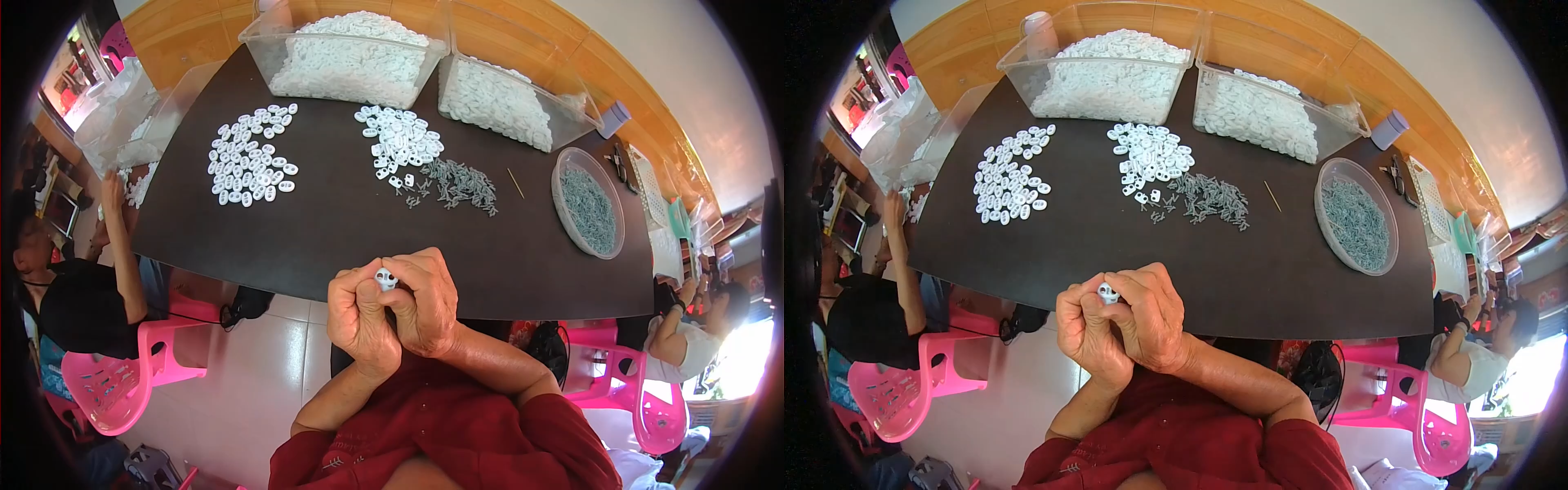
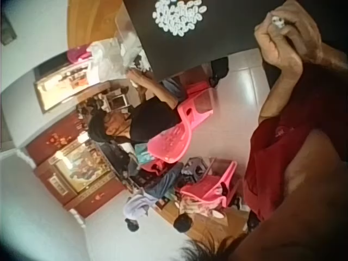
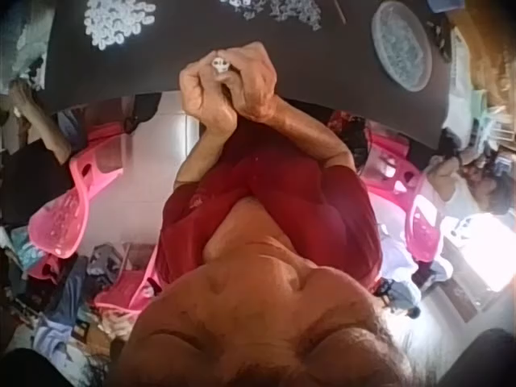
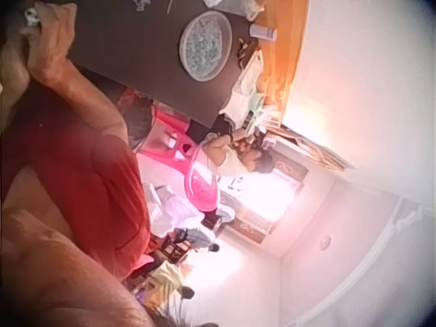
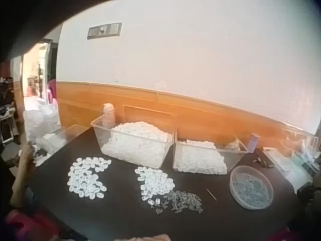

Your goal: Manually inserting small metal rings into white plastic components.

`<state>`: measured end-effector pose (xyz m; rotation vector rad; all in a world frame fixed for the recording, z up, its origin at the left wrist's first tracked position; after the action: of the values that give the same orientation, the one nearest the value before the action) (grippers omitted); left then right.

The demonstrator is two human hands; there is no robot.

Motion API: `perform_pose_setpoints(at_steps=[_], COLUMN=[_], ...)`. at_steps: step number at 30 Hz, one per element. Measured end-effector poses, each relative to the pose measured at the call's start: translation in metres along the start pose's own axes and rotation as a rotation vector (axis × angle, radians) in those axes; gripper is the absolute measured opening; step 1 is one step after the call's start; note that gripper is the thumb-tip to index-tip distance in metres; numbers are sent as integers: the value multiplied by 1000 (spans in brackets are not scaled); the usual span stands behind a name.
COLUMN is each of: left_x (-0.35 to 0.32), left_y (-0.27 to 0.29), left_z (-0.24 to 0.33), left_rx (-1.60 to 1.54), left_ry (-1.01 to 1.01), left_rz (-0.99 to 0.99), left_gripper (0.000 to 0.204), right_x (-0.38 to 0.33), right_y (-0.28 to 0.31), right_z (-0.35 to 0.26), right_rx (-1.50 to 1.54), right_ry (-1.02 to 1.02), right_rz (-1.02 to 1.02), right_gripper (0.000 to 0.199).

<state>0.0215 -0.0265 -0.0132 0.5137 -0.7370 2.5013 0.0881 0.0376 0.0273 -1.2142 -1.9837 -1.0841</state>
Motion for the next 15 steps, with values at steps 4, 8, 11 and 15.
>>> perform_pose_setpoints(at_steps=[4,8,11,15], left_x=[-1,-2,-2,-1], left_y=[-1,-2,-2,-2], left_z=[0,3,8,10], left_rx=[11,25,70,152], left_ry=[-18,-91,-154,-190], left_rz=[-11,-45,-52,-49], left_gripper=[17,16,15,16], right_x=[-2,-2,-1,-3], right_y=[1,4,6,4], right_z=[3,1,-3,0], right_rx=[24,25,43,48], right_ry=[-4,28,34,34], right_rz=[4,-5,-8,-2], right_gripper=[26,26,25,19])
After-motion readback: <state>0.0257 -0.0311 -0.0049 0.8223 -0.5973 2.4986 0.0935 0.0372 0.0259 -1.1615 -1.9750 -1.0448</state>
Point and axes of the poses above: each hand's wrist, its own x-axis towards the middle knuckle, its own y-axis out of the back of the hand, z = x × y, the point moved 5 cm from there along x, towards the middle knuckle, and after that the axes turned 8 degrees about -y, right-handed, at the moved point
